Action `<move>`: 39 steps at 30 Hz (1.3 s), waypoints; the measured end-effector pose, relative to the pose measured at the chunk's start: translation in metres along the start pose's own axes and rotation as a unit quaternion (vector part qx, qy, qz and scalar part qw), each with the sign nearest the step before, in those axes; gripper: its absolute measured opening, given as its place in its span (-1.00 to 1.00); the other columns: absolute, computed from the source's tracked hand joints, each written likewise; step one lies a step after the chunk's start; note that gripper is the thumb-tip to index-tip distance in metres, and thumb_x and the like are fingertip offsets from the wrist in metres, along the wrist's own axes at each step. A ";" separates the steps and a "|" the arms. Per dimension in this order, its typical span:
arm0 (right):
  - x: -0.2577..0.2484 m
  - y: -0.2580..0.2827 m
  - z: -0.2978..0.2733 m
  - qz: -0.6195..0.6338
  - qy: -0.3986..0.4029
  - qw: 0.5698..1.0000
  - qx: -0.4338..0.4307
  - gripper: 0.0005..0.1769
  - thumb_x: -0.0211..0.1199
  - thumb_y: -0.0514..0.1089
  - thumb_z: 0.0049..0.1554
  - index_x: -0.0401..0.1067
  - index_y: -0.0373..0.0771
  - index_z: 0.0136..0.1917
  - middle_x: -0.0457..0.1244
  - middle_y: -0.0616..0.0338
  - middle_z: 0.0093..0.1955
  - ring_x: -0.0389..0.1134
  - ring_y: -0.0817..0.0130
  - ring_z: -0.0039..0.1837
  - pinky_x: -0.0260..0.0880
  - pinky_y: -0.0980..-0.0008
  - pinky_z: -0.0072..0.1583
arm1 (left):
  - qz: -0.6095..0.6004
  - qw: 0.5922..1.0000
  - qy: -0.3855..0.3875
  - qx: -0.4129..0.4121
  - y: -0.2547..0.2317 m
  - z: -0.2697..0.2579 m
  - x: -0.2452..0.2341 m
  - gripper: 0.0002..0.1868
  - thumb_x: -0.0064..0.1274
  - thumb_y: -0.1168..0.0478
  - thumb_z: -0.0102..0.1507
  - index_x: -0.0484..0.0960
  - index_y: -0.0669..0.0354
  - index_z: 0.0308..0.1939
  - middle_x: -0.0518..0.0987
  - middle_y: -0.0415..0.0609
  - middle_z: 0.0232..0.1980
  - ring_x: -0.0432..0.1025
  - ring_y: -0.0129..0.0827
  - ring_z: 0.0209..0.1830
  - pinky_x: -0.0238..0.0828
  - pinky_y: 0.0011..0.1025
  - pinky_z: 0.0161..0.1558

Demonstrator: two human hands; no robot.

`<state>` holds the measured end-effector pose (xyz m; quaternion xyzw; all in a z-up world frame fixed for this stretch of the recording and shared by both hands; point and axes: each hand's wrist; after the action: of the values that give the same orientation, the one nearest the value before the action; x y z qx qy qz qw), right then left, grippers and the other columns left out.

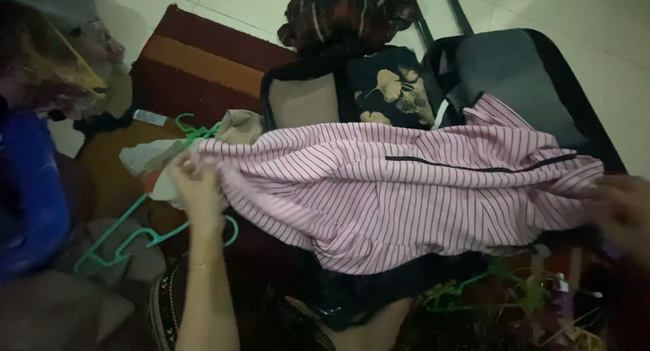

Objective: Folding clothes and packing them into a suitcase while sitting on the floor.

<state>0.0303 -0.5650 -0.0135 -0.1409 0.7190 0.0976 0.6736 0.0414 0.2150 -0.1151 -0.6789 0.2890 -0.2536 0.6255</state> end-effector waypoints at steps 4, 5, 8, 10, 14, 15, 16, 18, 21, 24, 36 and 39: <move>-0.045 0.144 0.041 -0.006 -0.014 1.000 -0.007 -0.61 0.34 -0.15 -0.01 0.54 -0.13 0.13 0.35 0.00 0.25 0.38 0.17 0.29 0.42 0.20 0.32 | 0.107 0.951 0.007 0.289 -0.010 -0.042 0.027 -0.41 0.13 0.37 0.18 0.36 0.50 0.28 0.34 0.25 0.22 0.33 -0.13 0.26 0.25 -0.24 0.32; -0.048 0.166 0.048 0.020 0.019 1.000 -0.002 -0.60 0.40 -0.11 -0.01 0.55 -0.11 0.13 0.36 0.05 0.23 0.38 0.18 0.28 0.40 0.18 0.31 | 0.189 0.920 0.055 0.339 -0.017 -0.056 0.031 -0.40 0.19 0.33 0.10 0.46 0.44 0.22 0.39 0.33 0.23 0.32 -0.01 0.27 0.21 -0.18 0.30; -0.034 0.203 0.064 0.062 0.052 0.997 -0.019 -0.58 0.46 -0.08 -0.02 0.55 -0.08 0.13 0.36 0.09 0.22 0.36 0.18 0.29 0.38 0.16 0.29 | 0.240 0.898 0.217 0.298 0.005 -0.092 0.048 -0.52 0.25 0.16 0.13 0.61 0.26 0.11 0.55 0.20 0.16 0.42 -0.01 0.21 0.30 -0.19 0.27; -0.022 0.219 0.072 0.080 0.049 0.995 -0.036 -0.57 0.46 -0.07 -0.03 0.56 -0.07 0.14 0.35 0.08 0.24 0.35 0.16 0.30 0.37 0.16 0.29 | 0.202 0.897 0.332 0.208 0.020 -0.117 0.063 -0.62 0.24 0.04 0.24 0.66 0.14 0.06 0.64 0.00 0.08 0.51 -0.15 0.14 0.42 -0.27 0.25; -0.016 0.249 0.093 0.071 -0.013 0.987 -0.145 -0.60 0.43 -0.05 -0.09 0.57 -0.02 0.06 0.22 -0.15 0.37 0.27 0.01 0.35 0.32 0.09 0.30 | 0.243 0.813 0.422 0.319 0.008 -0.164 0.094 -0.39 0.35 -0.05 0.08 0.60 0.30 0.05 0.57 0.16 0.12 0.41 0.03 0.14 0.28 -0.08 0.21; -0.018 0.257 0.098 0.058 -0.016 0.985 -0.159 -0.56 0.43 -0.05 -0.10 0.57 -0.01 0.09 0.17 -0.22 0.41 0.24 -0.05 0.37 0.29 0.05 0.30 | 0.234 0.816 0.418 0.323 0.001 -0.175 0.101 -0.30 0.36 -0.07 0.05 0.57 0.38 0.08 0.53 0.23 0.13 0.39 0.09 0.12 0.25 -0.03 0.18; -0.016 0.256 0.101 0.058 -0.018 0.986 -0.158 -0.56 0.43 -0.05 -0.10 0.57 -0.01 0.09 0.17 -0.22 0.41 0.24 -0.05 0.37 0.29 0.05 0.30 | 0.234 0.816 0.418 0.325 0.005 -0.179 0.108 -0.30 0.36 -0.07 0.05 0.57 0.38 0.08 0.53 0.23 0.13 0.39 0.09 0.12 0.25 -0.03 0.18; -0.012 0.254 0.103 0.140 0.045 0.982 -0.115 -0.34 0.43 -0.08 -0.05 0.40 -0.21 0.31 0.16 -0.19 0.40 0.21 -0.03 0.39 0.26 0.05 0.33 | 0.245 0.840 0.375 0.306 0.014 -0.191 0.120 -0.33 0.33 -0.04 0.08 0.54 0.41 0.07 0.49 0.27 0.04 0.36 0.16 0.06 0.22 0.04 0.10; -0.031 0.256 0.103 0.264 0.060 0.962 -0.029 -0.24 0.39 -0.11 0.03 0.24 -0.39 0.42 0.18 -0.14 0.39 0.24 0.05 0.39 0.28 0.13 0.34 | 0.266 0.849 0.364 0.274 0.031 -0.196 0.133 -0.63 0.21 0.07 0.20 0.57 0.26 -0.06 0.50 0.14 -0.05 0.40 0.10 0.03 0.26 0.00 0.08; -0.069 0.269 0.105 0.368 0.017 0.928 0.063 -0.33 0.33 -0.10 0.10 0.27 -0.39 0.40 0.24 -0.10 0.33 0.32 0.15 0.34 0.35 0.24 0.30 | 0.223 0.859 0.407 0.215 0.029 -0.191 0.129 -0.82 0.11 0.19 0.27 0.59 0.19 -0.12 0.51 0.06 -0.04 0.45 0.00 0.01 0.37 -0.08 0.07; -0.089 0.181 0.108 0.336 -0.244 0.884 0.214 -0.35 0.38 -0.13 0.24 0.27 -0.49 0.47 0.27 -0.15 0.22 0.37 0.20 0.15 0.41 0.25 0.15 | -0.202 0.843 0.491 0.080 -0.014 -0.043 -0.064 -0.80 0.08 0.15 0.40 0.59 0.23 -0.09 0.54 0.13 0.21 0.38 -0.08 0.30 0.25 -0.13 0.41; -0.068 0.188 0.102 0.323 -0.272 0.891 0.167 -0.35 0.38 -0.14 0.26 0.25 -0.53 0.46 0.29 -0.12 0.31 0.37 0.18 0.28 0.41 0.26 0.25 | -0.501 0.760 0.415 0.015 -0.009 -0.036 -0.068 -0.88 0.04 0.26 0.50 0.54 0.25 -0.08 0.55 0.05 0.08 0.40 -0.09 0.32 0.29 -0.04 0.46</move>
<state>0.0668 -0.3497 0.0371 0.2452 0.5194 0.2229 0.7877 -0.0312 0.2378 -0.1020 -0.5458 0.1354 -0.7918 0.2384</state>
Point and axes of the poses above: each hand's wrist, its own z-axis towards the middle knuckle, its own x-axis out of the palm, y = z × x
